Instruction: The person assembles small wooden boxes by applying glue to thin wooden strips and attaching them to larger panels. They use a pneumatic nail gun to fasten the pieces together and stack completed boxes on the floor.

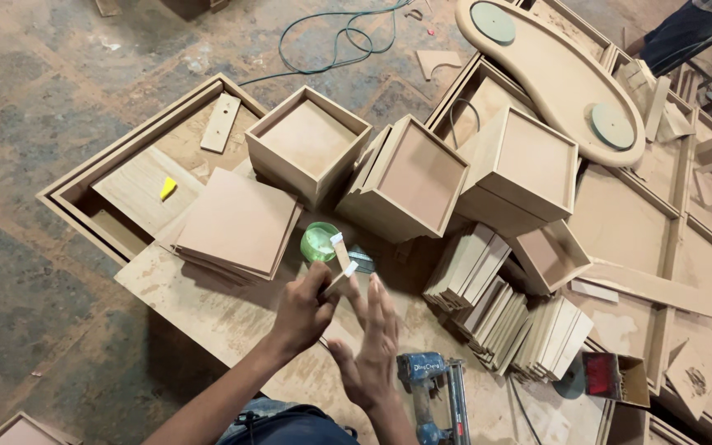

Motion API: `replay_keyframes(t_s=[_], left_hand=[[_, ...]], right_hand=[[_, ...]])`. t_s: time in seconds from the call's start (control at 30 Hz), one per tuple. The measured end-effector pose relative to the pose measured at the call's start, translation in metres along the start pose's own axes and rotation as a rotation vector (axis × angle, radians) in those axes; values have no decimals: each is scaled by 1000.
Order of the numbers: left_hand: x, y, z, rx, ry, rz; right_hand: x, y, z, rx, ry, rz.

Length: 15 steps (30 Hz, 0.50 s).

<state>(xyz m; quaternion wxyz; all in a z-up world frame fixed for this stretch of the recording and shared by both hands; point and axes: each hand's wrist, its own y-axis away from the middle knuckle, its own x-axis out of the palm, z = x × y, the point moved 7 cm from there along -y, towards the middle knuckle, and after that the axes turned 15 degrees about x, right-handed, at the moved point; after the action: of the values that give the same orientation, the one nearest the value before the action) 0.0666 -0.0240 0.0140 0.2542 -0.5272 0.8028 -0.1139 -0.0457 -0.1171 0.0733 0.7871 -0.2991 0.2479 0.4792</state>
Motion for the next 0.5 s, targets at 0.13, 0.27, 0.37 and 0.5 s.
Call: replay_keyframes(t_s=[0.13, 0.27, 0.37, 0.5], left_hand=[[-9, -6, -9, 173, -110, -4], [-8, -4, -14, 287, -149, 43], [-11, -7, -13, 325, -186, 44], [-11, -9, 0, 273, -173, 60]], right_hand=[[-8, -4, -7, 105, -185, 19], [-10, -12, -15, 157, -217, -4], [-10, -7, -2, -33, -55, 1], [-12, 10, 0, -104, -372, 62]])
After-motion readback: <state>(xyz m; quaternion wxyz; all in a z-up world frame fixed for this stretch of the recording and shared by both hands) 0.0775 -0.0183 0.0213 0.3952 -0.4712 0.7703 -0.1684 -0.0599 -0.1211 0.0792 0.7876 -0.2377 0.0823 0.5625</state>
